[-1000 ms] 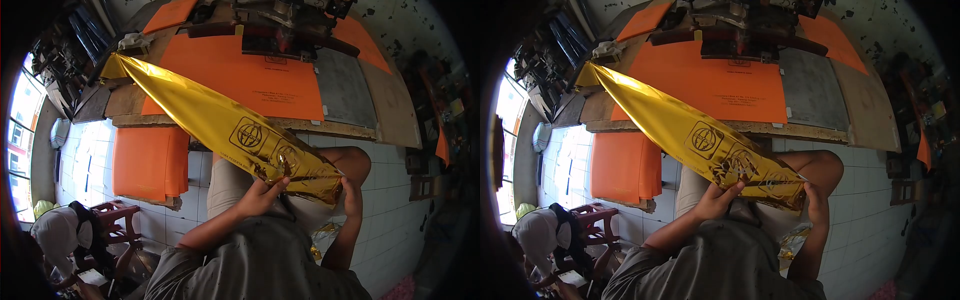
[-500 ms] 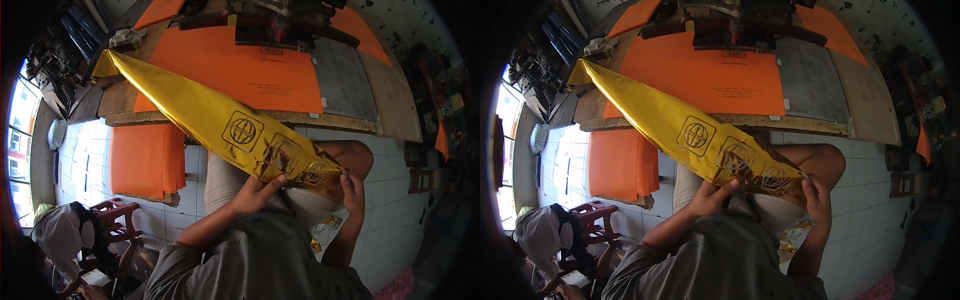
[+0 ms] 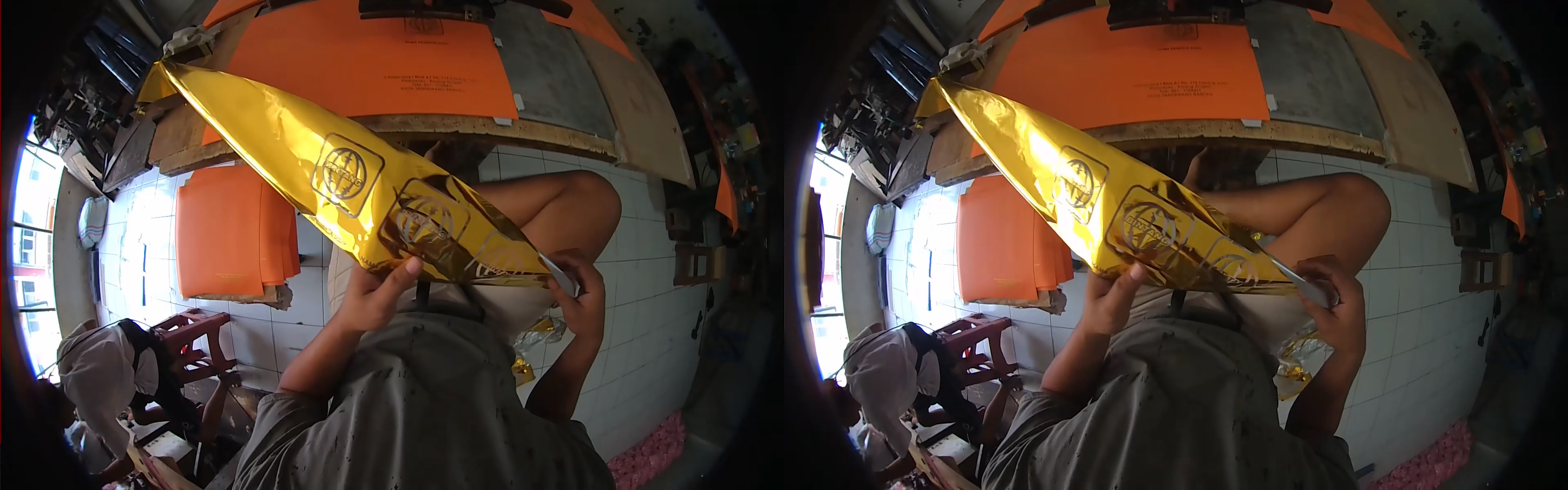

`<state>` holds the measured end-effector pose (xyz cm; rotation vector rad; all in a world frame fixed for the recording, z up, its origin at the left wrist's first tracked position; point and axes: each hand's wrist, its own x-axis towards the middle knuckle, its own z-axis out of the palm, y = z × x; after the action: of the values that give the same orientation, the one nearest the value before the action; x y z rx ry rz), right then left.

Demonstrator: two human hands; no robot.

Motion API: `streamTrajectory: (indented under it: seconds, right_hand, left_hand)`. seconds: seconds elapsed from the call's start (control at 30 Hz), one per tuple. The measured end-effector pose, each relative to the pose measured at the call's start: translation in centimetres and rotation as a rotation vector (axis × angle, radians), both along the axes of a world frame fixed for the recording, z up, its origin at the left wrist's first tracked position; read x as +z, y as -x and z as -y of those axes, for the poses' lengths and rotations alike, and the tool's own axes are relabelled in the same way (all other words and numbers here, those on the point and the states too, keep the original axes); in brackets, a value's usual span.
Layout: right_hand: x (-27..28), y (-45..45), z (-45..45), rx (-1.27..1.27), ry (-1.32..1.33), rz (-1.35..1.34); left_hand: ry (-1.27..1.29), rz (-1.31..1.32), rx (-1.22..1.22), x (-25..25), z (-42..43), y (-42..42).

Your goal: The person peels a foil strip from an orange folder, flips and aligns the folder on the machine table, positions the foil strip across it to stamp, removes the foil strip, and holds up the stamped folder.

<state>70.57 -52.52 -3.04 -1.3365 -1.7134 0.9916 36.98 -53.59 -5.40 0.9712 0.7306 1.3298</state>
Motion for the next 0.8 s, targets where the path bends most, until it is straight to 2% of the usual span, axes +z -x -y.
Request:
streamTrajectory:
  seconds: [0.17,0.27,0.37,0.47,0.53,0.67,0.73,0.8]
  right_hand:
    - [0.6,-0.3,1.1,0.062,-0.119,0.036]
    - [0.3,-1.0,1.8,0.027,-0.095,0.063]
    - [0.7,-1.6,2.1,-0.133,0.15,0.09]
    - [0.4,-2.3,1.7,-0.233,0.129,0.186]
    - [0.1,-3.0,1.1,-0.252,0.077,0.17]
    - [0.0,-4.1,-0.8,-0.314,0.021,0.194]
    - [0.3,-4.6,-1.8,-0.322,0.023,0.206]
    - [0.5,-4.9,-3.0,-0.338,0.012,0.238]
  left_hand:
    - [-0.056,-0.022,0.131,-0.1,0.9,0.7]
    - [-0.066,-0.045,0.195,-0.2,0.7,0.9]
    - [-0.033,-0.053,0.187,-1.6,-0.1,1.6]
    - [-0.001,0.009,0.103,-0.7,-1.6,3.1]
    - [0.053,-0.156,0.119,-0.2,-2.7,4.9]
    - [0.191,-0.724,0.33,3.2,-4.5,10.5]
    - [0.128,-0.954,0.549,3.2,-6.3,14.3]
    - [-0.047,-1.313,0.751,5.0,-8.8,16.5]
